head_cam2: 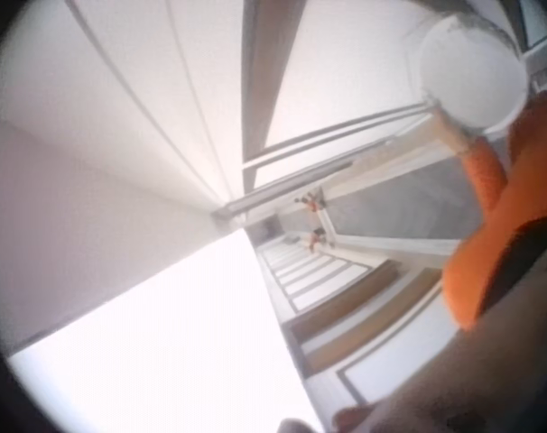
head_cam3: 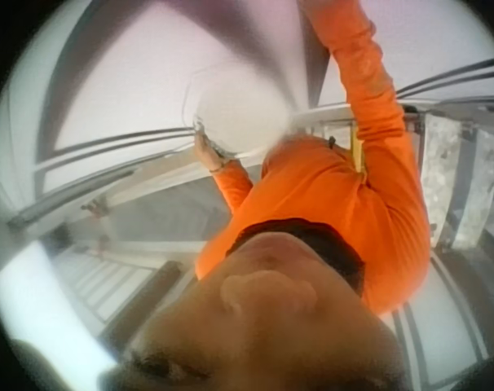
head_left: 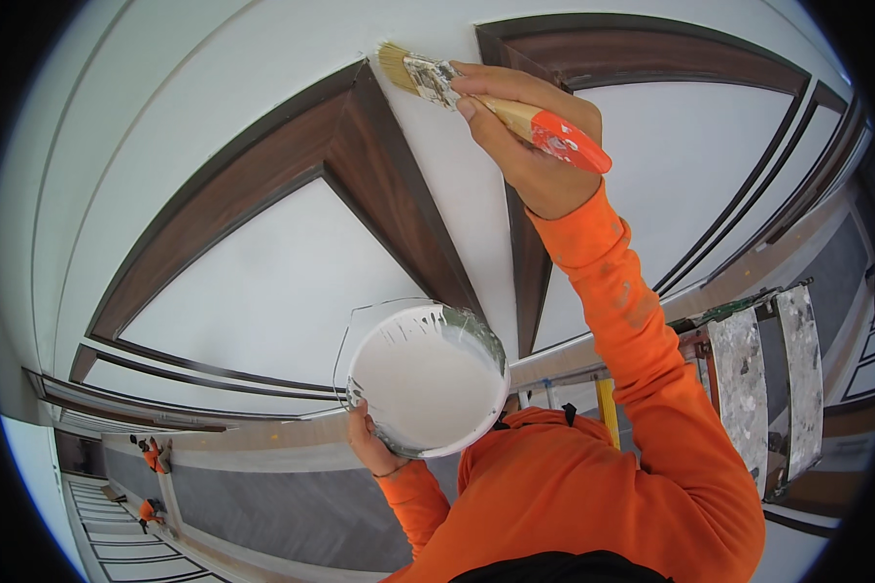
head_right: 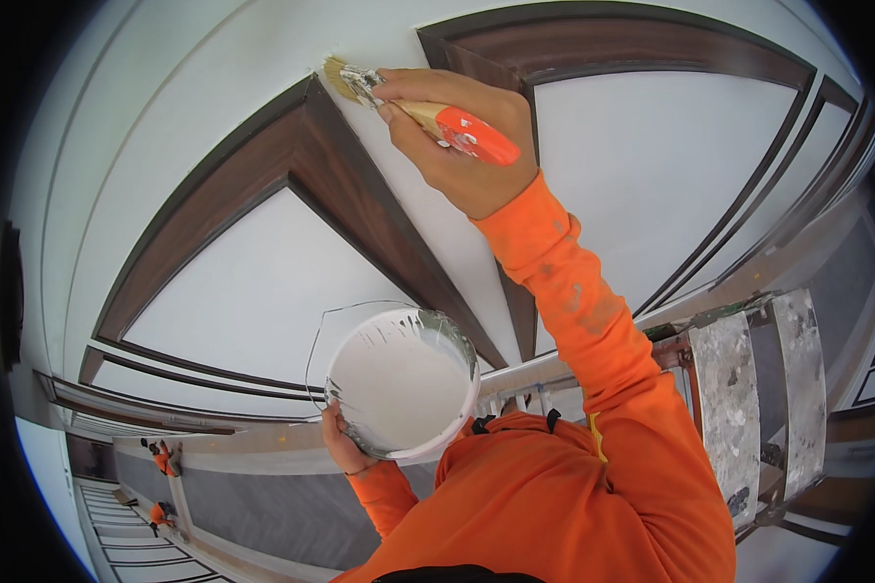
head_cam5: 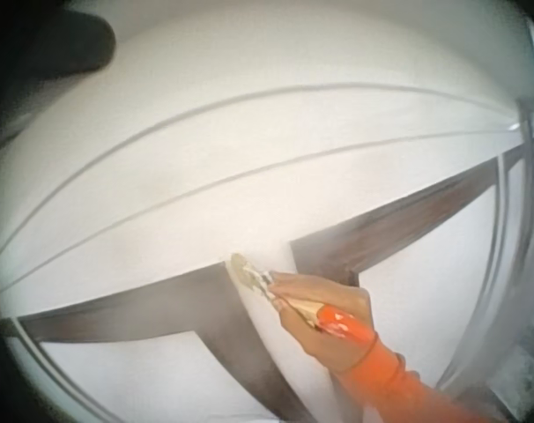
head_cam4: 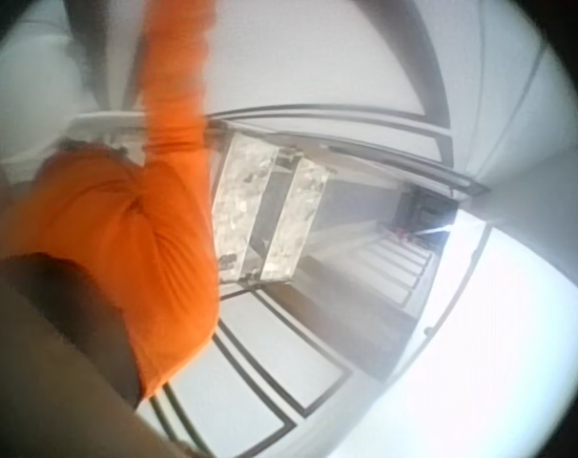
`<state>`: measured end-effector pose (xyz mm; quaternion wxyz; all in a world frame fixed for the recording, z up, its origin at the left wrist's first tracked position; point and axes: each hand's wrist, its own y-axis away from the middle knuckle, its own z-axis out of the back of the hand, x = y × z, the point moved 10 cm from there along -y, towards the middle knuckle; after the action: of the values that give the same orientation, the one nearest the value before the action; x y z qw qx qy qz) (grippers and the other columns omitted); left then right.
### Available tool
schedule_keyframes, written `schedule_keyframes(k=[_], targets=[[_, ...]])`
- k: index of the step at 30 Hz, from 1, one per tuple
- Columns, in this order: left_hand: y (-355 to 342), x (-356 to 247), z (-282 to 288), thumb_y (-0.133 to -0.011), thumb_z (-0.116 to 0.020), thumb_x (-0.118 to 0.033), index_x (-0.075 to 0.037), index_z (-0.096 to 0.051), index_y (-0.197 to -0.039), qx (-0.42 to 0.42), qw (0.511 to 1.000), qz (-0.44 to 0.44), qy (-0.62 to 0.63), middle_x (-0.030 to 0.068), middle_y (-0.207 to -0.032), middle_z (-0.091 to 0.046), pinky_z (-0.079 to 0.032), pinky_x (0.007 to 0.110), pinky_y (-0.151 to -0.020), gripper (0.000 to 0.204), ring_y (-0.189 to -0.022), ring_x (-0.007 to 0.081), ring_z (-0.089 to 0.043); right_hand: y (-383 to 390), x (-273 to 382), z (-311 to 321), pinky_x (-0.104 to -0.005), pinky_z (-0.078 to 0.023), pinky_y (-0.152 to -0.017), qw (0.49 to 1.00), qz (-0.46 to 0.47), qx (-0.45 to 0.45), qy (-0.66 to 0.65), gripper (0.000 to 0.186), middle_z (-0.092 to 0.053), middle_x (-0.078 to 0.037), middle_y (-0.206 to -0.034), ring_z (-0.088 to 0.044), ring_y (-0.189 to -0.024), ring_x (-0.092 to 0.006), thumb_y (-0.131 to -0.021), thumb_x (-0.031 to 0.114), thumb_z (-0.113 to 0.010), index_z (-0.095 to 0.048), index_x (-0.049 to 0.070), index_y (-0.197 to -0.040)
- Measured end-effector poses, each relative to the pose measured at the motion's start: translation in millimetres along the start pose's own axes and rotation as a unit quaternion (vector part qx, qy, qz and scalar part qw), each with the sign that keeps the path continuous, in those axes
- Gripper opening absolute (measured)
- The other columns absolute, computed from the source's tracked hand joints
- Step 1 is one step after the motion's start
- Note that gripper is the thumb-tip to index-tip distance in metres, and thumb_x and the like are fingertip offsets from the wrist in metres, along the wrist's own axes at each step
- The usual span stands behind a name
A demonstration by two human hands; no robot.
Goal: The person climbs a ladder and paints a white ceiling with dark brown geometric patterns using a paintbrush and a small paint container. They repeatedly dip the brush into the container and apply white paint along the edges of the brown shapes.
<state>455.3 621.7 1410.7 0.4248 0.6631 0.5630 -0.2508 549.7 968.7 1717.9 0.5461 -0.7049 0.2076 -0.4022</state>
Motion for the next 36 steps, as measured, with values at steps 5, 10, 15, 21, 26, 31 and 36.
schedule_keyframes(k=[5, 10, 15, 21, 26, 31, 36], targets=[[-8.5, 6.7, 10.7, -0.089, -0.064, -0.020, -0.017, -0.034, -0.068, 0.007, 1.000, 0.009, -0.010, -0.0014, -0.072, -0.052, -0.049, 0.030, -0.068, 0.036, -0.072, 0.0145, -0.056, -3.7, 1.2, -3.2, -0.0246, -0.056, -0.069, 0.999, -0.021, 0.042, 0.004, 0.017, -0.075, -0.011, -0.099, -0.070, -0.077, -0.0144, -0.083, -0.001, -0.071, -0.074, 0.003, -0.099], [-10.3, 11.9, 3.9, -0.091, -0.060, -0.021, -0.008, -0.049, -0.084, 0.013, 1.000, 0.017, -0.012, 0.0039, -0.085, -0.060, -0.051, 0.032, -0.074, 0.019, -0.081, 0.0173, -0.061, 0.8, -8.8, -4.9, -0.0245, -0.056, -0.069, 0.998, -0.040, 0.043, -0.025, 0.016, -0.075, -0.011, -0.098, -0.071, -0.077, -0.0161, -0.083, 0.000, -0.071, -0.074, 0.004, -0.099], [-0.5, 13.2, -16.6, -0.093, -0.056, -0.024, 0.002, -0.064, -0.106, 0.044, 0.998, 0.048, -0.020, 0.0080, -0.098, -0.068, -0.052, 0.033, -0.077, 0.030, -0.090, 0.0185, -0.065, 4.2, -15.8, -3.8, -0.0265, -0.056, -0.071, 0.998, -0.041, 0.040, -0.037, 0.017, -0.075, -0.012, -0.096, -0.071, -0.077, -0.0196, -0.083, 0.000, -0.071, -0.074, 0.005, -0.099], [-5.6, 14.3, -7.1, -0.091, -0.060, -0.022, -0.012, -0.046, -0.071, 0.020, 0.999, 0.030, -0.020, -0.0016, -0.074, -0.052, -0.047, 0.029, -0.067, 0.027, -0.072, 0.0127, -0.055, 9.1, -13.7, -4.8, -0.0233, -0.056, -0.072, 0.997, -0.014, 0.071, -0.004, 0.020, -0.075, -0.011, -0.103, -0.071, -0.082, -0.0132, -0.085, -0.003, -0.068, -0.073, 0.003, -0.104], [-11.0, 15.2, 0.1, -0.091, -0.060, -0.023, -0.010, -0.046, -0.078, 0.023, 0.999, 0.024, -0.035, 0.0011, -0.080, -0.054, -0.049, 0.030, -0.069, 0.023, -0.076, 0.0150, -0.057, 15.3, -15.6, -1.7, -0.0236, -0.056, -0.072, 0.998, -0.013, 0.068, 0.005, 0.021, -0.075, -0.012, -0.103, -0.071, -0.082, -0.0144, -0.085, -0.003, -0.069, -0.073, 0.002, -0.105], [0.6, 8.7, -10.3, -0.091, -0.060, -0.021, -0.013, -0.043, -0.069, -0.001, 0.999, 0.015, -0.031, -0.0016, -0.073, -0.049, -0.047, 0.029, -0.065, 0.029, -0.071, 0.0130, -0.054, 26.7, -18.3, -1.1, -0.0244, -0.057, -0.073, 0.996, -0.045, 0.073, 0.019, 0.021, -0.075, -0.012, -0.103, -0.072, -0.082, -0.0155, -0.085, -0.004, -0.069, -0.073, 0.002, -0.104], [6.7, 7.9, -14.6, -0.092, -0.058, -0.023, -0.006, -0.056, -0.079, -0.001, 0.999, 0.022, -0.037, 0.0010, -0.078, -0.057, -0.049, 0.030, -0.067, 0.022, -0.076, 0.0146, -0.059, 34.6, -22.7, -2.4, -0.0248, -0.057, -0.074, 0.996, -0.048, 0.075, 0.021, 0.020, -0.075, -0.013, -0.103, -0.072, -0.082, -0.0159, -0.085, -0.004, -0.068, -0.073, 0.001, -0.103]])
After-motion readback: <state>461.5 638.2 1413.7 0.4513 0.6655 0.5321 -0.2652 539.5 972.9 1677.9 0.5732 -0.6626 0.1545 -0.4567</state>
